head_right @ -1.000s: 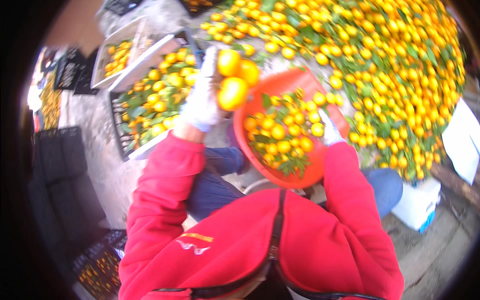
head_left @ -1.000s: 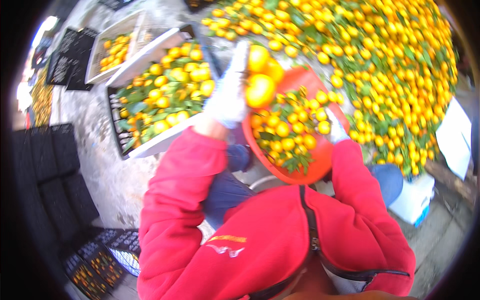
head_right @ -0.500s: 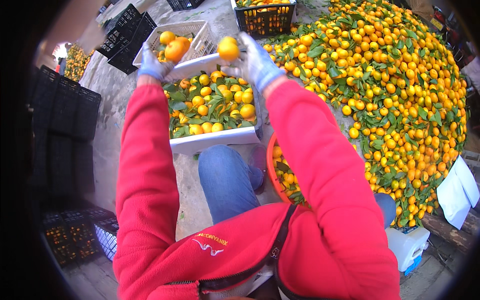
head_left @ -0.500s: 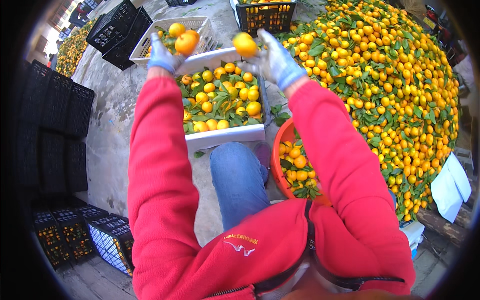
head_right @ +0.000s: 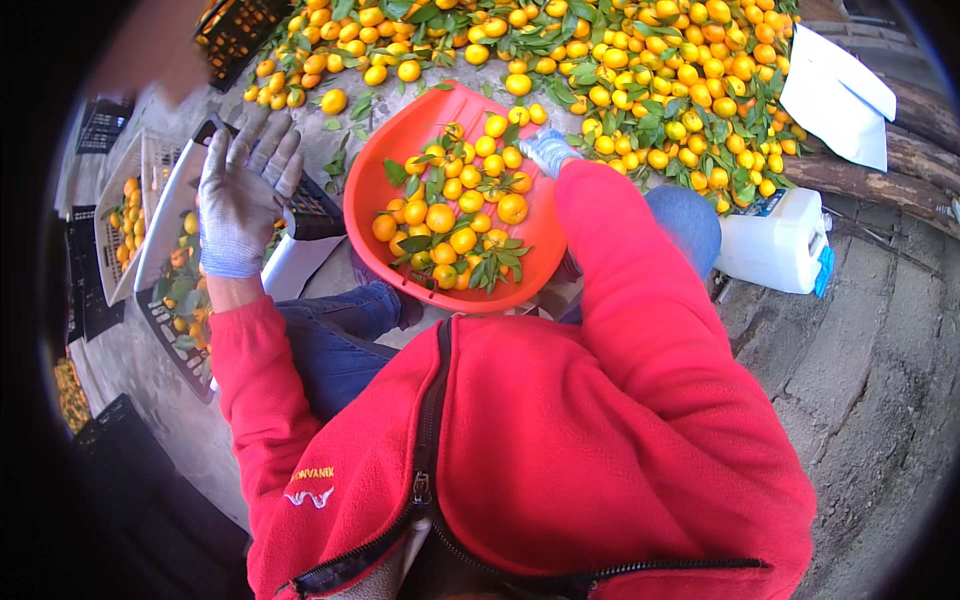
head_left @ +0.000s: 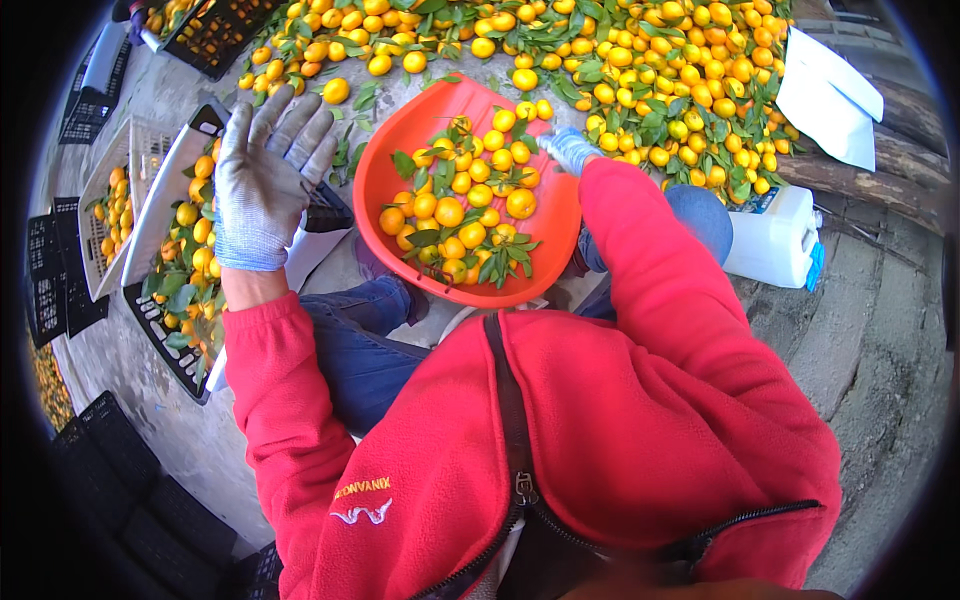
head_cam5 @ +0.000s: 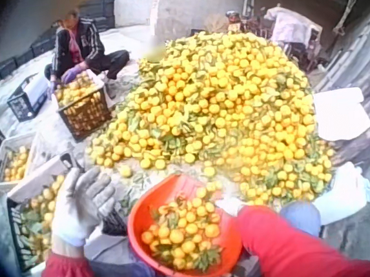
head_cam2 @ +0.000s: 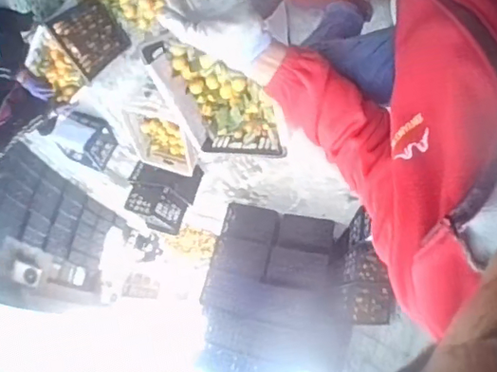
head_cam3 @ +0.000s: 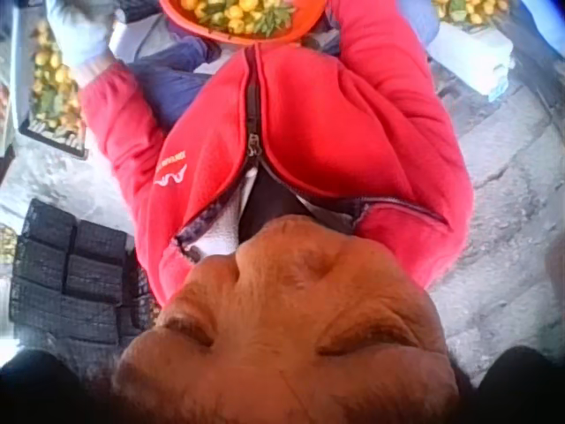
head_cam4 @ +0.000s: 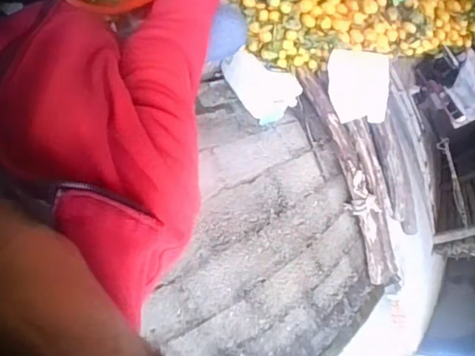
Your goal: The person sits on the ground and sorts oranges from a large pile into a red basin, then transfers them into a white crate. The person repeatedly scoops oranges into the basin and pours them into the crate.
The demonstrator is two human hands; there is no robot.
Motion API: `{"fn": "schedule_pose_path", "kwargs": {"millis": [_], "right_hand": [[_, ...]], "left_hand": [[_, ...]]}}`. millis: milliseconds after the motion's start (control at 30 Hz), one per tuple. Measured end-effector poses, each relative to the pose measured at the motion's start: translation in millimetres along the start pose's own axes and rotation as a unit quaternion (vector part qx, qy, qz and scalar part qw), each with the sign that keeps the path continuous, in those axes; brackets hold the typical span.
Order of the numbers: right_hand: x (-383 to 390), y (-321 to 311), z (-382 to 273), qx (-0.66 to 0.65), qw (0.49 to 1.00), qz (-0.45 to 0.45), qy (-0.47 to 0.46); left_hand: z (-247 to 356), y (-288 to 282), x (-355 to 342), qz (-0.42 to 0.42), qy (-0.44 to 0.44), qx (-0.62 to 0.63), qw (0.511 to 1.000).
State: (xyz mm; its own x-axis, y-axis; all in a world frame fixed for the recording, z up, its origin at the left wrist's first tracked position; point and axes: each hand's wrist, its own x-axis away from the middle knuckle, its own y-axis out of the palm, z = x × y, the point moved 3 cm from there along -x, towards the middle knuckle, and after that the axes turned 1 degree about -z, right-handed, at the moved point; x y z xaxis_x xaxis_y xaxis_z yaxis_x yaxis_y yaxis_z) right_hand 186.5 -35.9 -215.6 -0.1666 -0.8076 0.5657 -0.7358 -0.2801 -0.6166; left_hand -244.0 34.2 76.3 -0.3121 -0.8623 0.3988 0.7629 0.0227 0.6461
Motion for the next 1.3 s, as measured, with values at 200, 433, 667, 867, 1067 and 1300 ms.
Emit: {"fn": "schedule_pose_path", "kwargs": {"millis": [200, 433, 667, 867, 1067, 1300], "right_hand": [[51.7, 97.1, 21.5, 0.127, 0.99, -0.06, -0.023], [55.5, 122.6, 18.5, 0.085, 0.991, -0.066, 0.076], [53.2, 83.8, -44.5, -0.709, 0.646, -0.271, 0.082], [84.8, 10.1, -135.4, -0.782, 0.46, -0.399, -0.135], [118.5, -6.6, -166.3, -0.795, 0.416, -0.431, -0.098], [134.2, 2.3, -197.3, -0.726, 0.66, -0.191, -0.039]], "left_hand": [[-32.8, 23.6, -33.4, 0.018, -0.007, -0.096, 0.995], [-68.6, 45.0, -65.7, -0.049, -0.046, -0.155, 0.986], [-83.2, 78.3, -89.2, -0.091, -0.059, -0.184, 0.977], [-92.6, 95.5, -94.4, -0.132, -0.041, -0.185, 0.973], [-85.0, 81.0, -78.9, -0.138, -0.044, -0.223, 0.964], [-84.5, 74.8, -54.4, -0.21, -0.061, -0.505, 0.835]]}}
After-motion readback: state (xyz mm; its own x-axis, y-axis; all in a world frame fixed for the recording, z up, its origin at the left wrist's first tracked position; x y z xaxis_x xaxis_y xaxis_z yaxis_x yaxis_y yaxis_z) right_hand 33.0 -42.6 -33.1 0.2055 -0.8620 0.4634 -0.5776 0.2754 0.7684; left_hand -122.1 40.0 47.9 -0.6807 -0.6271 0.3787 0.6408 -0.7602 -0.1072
